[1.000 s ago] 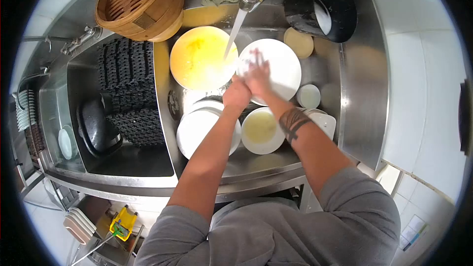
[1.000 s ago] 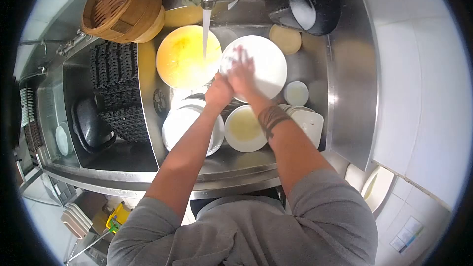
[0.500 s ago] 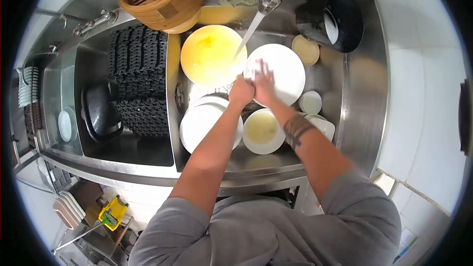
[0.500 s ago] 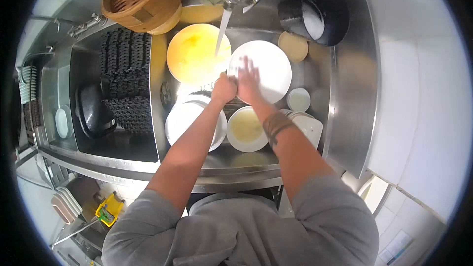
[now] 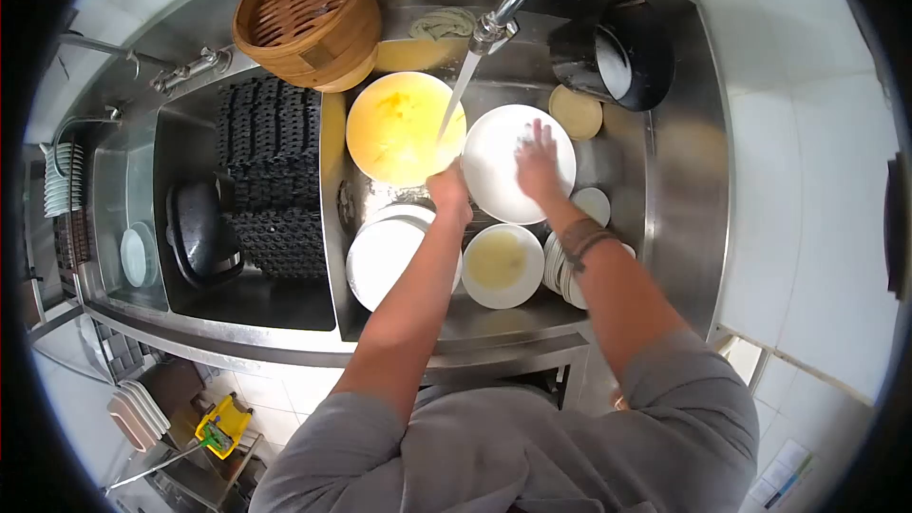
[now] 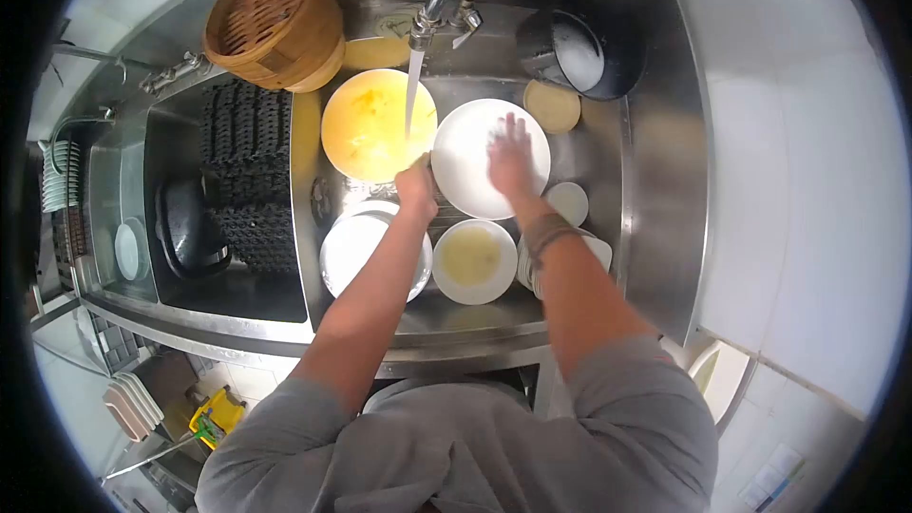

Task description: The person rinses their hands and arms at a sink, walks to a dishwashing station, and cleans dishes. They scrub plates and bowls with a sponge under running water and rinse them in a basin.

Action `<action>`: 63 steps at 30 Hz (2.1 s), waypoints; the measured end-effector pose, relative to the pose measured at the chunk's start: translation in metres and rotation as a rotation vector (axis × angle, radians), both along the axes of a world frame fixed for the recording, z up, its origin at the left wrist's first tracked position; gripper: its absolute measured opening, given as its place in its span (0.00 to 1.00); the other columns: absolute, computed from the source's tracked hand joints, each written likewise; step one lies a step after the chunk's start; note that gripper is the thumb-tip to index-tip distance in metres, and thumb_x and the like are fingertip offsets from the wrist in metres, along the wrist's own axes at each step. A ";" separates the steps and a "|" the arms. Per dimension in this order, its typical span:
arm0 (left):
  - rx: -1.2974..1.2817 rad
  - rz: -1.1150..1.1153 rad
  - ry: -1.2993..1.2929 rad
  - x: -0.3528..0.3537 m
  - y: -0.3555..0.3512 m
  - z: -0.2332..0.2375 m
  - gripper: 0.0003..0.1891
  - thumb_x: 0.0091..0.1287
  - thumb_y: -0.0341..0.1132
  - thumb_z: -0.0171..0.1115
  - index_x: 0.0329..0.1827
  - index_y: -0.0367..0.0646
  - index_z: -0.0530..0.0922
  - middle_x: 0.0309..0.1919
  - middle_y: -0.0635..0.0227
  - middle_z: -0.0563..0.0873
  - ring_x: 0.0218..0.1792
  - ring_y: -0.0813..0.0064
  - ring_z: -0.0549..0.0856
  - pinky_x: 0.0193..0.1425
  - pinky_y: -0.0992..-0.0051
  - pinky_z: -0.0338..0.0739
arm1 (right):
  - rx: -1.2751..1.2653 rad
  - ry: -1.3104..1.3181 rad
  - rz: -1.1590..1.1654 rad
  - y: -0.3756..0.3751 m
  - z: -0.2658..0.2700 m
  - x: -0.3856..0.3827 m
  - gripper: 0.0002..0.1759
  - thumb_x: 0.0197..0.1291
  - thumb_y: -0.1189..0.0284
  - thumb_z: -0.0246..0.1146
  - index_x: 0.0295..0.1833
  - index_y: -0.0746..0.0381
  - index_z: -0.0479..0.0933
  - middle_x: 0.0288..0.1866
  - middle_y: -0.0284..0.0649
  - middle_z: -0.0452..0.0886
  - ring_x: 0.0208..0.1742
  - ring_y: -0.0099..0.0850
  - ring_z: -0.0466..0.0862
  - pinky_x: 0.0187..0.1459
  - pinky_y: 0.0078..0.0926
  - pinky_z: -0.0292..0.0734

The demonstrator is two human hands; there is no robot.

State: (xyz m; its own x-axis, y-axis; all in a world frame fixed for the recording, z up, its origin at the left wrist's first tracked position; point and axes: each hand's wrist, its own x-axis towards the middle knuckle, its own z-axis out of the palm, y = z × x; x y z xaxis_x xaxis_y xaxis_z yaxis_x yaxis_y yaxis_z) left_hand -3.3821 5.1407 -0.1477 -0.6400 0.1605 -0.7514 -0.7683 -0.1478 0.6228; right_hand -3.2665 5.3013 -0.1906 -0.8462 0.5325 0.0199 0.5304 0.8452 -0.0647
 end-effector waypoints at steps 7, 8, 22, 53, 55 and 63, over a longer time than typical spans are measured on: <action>0.177 0.057 -0.453 -0.028 -0.007 -0.024 0.34 0.77 0.68 0.46 0.60 0.42 0.76 0.45 0.60 0.84 0.42 0.68 0.82 0.49 0.68 0.77 | -0.177 0.031 0.296 -0.076 0.012 0.007 0.23 0.68 0.66 0.56 0.63 0.66 0.79 0.84 0.57 0.56 0.86 0.56 0.51 0.81 0.57 0.50; 0.155 0.084 -0.489 -0.033 -0.009 -0.009 0.39 0.77 0.68 0.44 0.76 0.46 0.65 0.69 0.58 0.75 0.63 0.59 0.79 0.70 0.58 0.71 | -0.246 -0.082 0.440 -0.069 0.025 0.031 0.20 0.67 0.66 0.57 0.59 0.65 0.81 0.82 0.56 0.59 0.85 0.56 0.53 0.80 0.58 0.52; 0.152 -0.042 -0.610 -0.058 -0.025 -0.033 0.21 0.81 0.48 0.39 0.54 0.44 0.77 0.36 0.66 0.86 0.36 0.69 0.86 0.48 0.66 0.81 | -0.534 0.263 0.060 -0.104 0.000 0.005 0.18 0.65 0.77 0.56 0.60 0.66 0.78 0.78 0.49 0.69 0.75 0.51 0.69 0.74 0.60 0.58; -0.115 -0.200 0.785 -0.032 -0.138 0.235 0.22 0.85 0.35 0.42 0.77 0.37 0.67 0.66 0.55 0.79 0.64 0.66 0.79 0.70 0.67 0.71 | -0.851 0.734 0.244 -0.089 0.243 -0.039 0.24 0.65 0.70 0.68 0.68 0.55 0.80 0.67 0.42 0.80 0.58 0.36 0.82 0.64 0.36 0.75; -0.095 -0.231 0.834 -0.030 -0.144 0.242 0.22 0.85 0.36 0.42 0.77 0.37 0.67 0.66 0.55 0.80 0.64 0.67 0.80 0.70 0.67 0.72 | -0.810 0.393 0.227 -0.167 0.250 -0.053 0.26 0.65 0.72 0.67 0.69 0.53 0.78 0.73 0.53 0.72 0.74 0.48 0.70 0.76 0.47 0.63; 0.125 -0.444 0.812 -0.048 -0.173 0.218 0.20 0.84 0.33 0.47 0.73 0.34 0.73 0.65 0.59 0.81 0.63 0.69 0.81 0.69 0.69 0.74 | -0.575 0.911 -0.082 -0.206 0.185 -0.188 0.39 0.75 0.59 0.56 0.81 0.69 0.53 0.83 0.63 0.53 0.84 0.53 0.56 0.81 0.46 0.51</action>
